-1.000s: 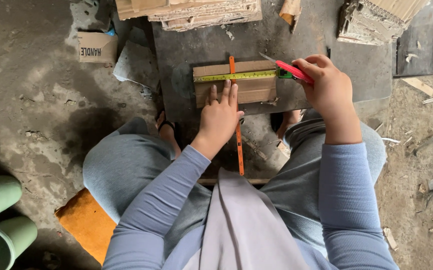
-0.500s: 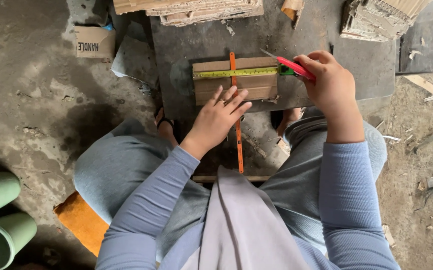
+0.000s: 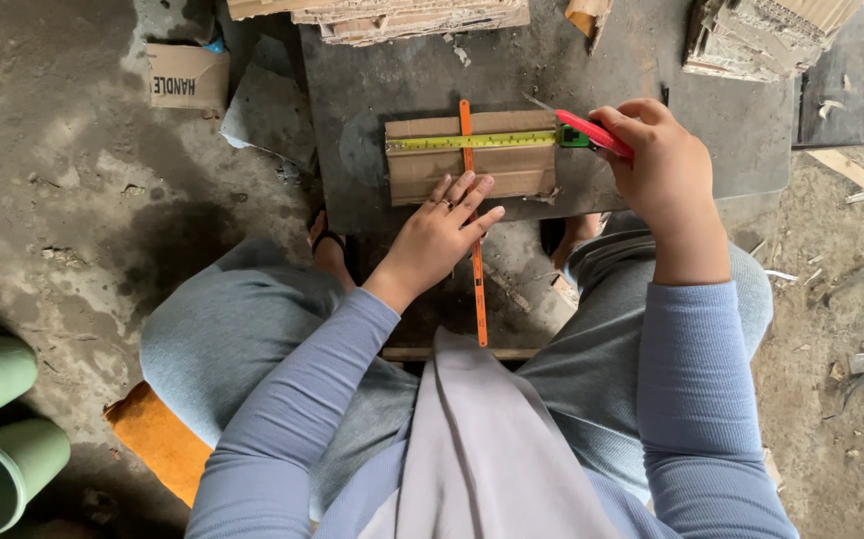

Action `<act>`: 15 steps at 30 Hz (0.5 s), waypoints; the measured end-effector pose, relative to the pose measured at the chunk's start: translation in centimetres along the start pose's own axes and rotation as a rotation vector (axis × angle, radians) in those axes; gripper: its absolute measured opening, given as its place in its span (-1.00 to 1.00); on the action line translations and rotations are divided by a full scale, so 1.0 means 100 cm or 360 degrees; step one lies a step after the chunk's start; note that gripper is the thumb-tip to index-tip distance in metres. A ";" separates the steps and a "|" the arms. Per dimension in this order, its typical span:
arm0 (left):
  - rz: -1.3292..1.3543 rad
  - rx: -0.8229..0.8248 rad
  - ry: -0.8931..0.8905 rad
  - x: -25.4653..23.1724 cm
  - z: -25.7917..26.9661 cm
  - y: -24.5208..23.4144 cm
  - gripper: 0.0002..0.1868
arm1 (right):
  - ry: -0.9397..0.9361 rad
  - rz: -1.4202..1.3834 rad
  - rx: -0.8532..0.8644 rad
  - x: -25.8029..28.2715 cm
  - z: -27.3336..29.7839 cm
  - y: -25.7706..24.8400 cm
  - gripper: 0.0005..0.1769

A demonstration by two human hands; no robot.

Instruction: Measuring and cutting cardboard pieces using a utility knife and tape measure

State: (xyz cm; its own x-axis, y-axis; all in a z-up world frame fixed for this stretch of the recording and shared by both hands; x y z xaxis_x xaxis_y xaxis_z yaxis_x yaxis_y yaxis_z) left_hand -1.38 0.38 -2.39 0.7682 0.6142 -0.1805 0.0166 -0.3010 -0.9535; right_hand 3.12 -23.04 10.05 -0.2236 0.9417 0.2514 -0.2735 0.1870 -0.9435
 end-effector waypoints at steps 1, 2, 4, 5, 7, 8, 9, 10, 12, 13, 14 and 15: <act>0.0002 0.0002 0.0001 -0.003 -0.001 -0.013 -0.57 | 0.0002 -0.0001 0.0001 -0.001 0.000 0.000 -0.58; 0.0086 0.0133 0.0008 -0.005 -0.003 -0.026 -0.56 | -0.0041 0.0028 -0.0033 -0.001 0.000 0.000 -0.65; 0.0169 0.0265 0.0014 -0.007 -0.004 -0.039 -0.54 | -0.0085 0.0056 -0.0068 0.000 -0.001 0.000 -0.72; 0.0158 0.0258 0.0016 -0.008 -0.004 -0.039 -0.55 | -0.0093 0.0071 -0.0087 0.000 -0.001 0.000 -0.72; 0.0148 0.0252 0.0018 -0.008 -0.003 -0.039 -0.56 | -0.0101 0.0085 -0.0103 0.000 -0.001 -0.001 -0.73; 0.0160 0.0255 0.0023 -0.007 -0.003 -0.039 -0.56 | -0.0095 0.0084 -0.0090 0.000 -0.001 -0.001 -0.71; 0.0173 0.0259 0.0025 -0.007 -0.003 -0.039 -0.55 | -0.0091 0.0083 -0.0075 0.001 -0.001 -0.001 -0.70; 0.0175 0.0261 0.0023 -0.008 -0.002 -0.039 -0.55 | -0.0092 0.0083 -0.0071 0.000 -0.001 0.000 -0.70; 0.0175 0.0268 0.0020 -0.009 -0.002 -0.040 -0.56 | -0.0116 0.0056 -0.0079 -0.001 -0.002 0.000 -0.72; 0.0175 0.0267 0.0022 -0.009 -0.002 -0.041 -0.56 | -0.0115 0.0057 -0.0080 -0.001 -0.002 0.000 -0.72; 0.0173 0.0258 0.0019 -0.009 -0.003 -0.041 -0.57 | -0.0113 0.0050 -0.0077 -0.001 -0.002 0.000 -0.71; 0.0172 0.0250 0.0014 -0.009 -0.002 -0.042 -0.57 | -0.0111 0.0042 -0.0072 -0.001 -0.002 0.000 -0.70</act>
State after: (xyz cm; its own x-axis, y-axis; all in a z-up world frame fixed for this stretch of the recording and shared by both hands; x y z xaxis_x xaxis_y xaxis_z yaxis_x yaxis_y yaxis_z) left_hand -2.03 0.89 1.80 0.7658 0.5777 -0.2825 -0.1659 -0.2470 -0.9547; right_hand 3.34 -23.09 9.94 -0.2954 0.9249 0.2394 -0.2242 0.1765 -0.9584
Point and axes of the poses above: each hand's wrist, its own z-axis away from the middle knuckle, its own y-axis out of the palm, x = y × z, the point moved 1 cm from there along -z, towards the middle knuckle, and after that the axes turned 12 degrees about x, right-handed, at the moved point
